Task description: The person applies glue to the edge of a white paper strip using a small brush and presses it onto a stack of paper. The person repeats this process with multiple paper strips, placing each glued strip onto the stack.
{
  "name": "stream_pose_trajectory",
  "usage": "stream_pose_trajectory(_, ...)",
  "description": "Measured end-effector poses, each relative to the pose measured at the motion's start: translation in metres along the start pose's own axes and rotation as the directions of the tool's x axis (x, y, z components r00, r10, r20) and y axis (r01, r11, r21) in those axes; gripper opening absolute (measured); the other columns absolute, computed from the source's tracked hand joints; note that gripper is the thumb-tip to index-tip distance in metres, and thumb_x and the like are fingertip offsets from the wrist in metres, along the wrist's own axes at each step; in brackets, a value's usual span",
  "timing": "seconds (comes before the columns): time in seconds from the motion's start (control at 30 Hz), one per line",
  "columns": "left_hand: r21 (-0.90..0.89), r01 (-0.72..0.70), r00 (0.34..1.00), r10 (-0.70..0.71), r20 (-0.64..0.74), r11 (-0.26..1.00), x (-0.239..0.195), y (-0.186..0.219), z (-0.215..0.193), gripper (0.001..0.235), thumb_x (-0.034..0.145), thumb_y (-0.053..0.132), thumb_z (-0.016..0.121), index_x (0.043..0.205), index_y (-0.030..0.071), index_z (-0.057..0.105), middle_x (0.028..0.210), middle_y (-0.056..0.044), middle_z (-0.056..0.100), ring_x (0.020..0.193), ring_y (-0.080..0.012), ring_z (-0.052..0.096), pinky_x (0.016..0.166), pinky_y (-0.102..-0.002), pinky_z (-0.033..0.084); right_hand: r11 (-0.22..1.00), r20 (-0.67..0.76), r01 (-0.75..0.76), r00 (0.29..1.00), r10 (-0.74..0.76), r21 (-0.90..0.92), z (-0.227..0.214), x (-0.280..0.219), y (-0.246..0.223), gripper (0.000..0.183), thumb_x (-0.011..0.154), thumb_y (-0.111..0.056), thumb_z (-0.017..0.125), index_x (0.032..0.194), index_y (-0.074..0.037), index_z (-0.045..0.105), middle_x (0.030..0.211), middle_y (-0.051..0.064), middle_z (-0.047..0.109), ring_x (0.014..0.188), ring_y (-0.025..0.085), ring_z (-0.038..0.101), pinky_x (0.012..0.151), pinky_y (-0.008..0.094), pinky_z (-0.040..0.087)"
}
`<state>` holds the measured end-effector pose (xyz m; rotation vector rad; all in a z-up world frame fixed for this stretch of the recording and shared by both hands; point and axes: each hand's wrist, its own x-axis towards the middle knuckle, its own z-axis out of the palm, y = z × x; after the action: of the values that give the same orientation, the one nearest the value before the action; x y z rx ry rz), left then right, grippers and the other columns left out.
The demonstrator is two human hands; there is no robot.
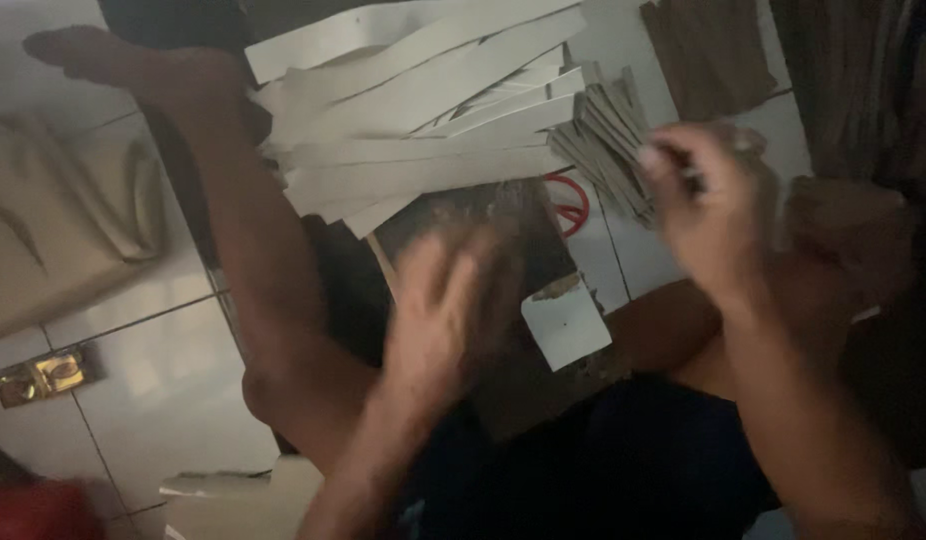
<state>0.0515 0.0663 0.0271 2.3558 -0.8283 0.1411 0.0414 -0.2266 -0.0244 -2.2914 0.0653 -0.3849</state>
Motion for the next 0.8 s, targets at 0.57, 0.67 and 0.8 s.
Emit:
stream_pose_trajectory(0.57,0.348,-0.098,0.995,0.083,0.058,0.932,0.005,-0.017,-0.06,0.059,0.079,0.015,0.075,0.138,0.011,0.063,0.132,-0.008,0.057,0.129,-0.0274,0.052,0.104,-0.058,0.04,0.866,0.19,0.446,0.892,-0.41,-0.225,0.028,-0.005,-0.089,0.021,0.094,0.009,0.074,0.113,-0.001,0.072,0.114,0.013,0.065,0.092,0.024,0.069,0.074,0.033,0.059)
stream_pose_trajectory(0.67,0.163,-0.088,0.982,0.058,0.182,0.983,-0.021,0.004,-0.063,0.061,0.069,0.023,0.075,0.128,0.011,0.065,0.122,-0.007,0.059,0.122,-0.028,0.055,0.1,-0.056,0.042,0.898,0.311,0.409,0.885,-0.346,-0.163,0.003,-0.042,-0.089,0.027,0.088,0.011,0.071,0.113,0.001,0.075,0.114,0.017,0.069,0.086,0.024,0.071,0.065,0.033,0.058)
stream_pose_trajectory(0.8,0.005,-0.032,0.987,0.031,0.155,0.999,-0.034,0.029,-0.032,0.037,0.091,0.022,0.078,0.125,0.011,0.068,0.119,-0.006,0.061,0.116,-0.0262,0.059,0.099,-0.049,0.045,0.841,0.27,0.503,0.854,-0.446,-0.2,-0.007,-0.081,-0.09,0.019,0.09,0.003,0.077,0.107,-0.004,0.073,0.105,0.01,0.066,0.097,0.026,0.072,0.081,0.038,0.062)
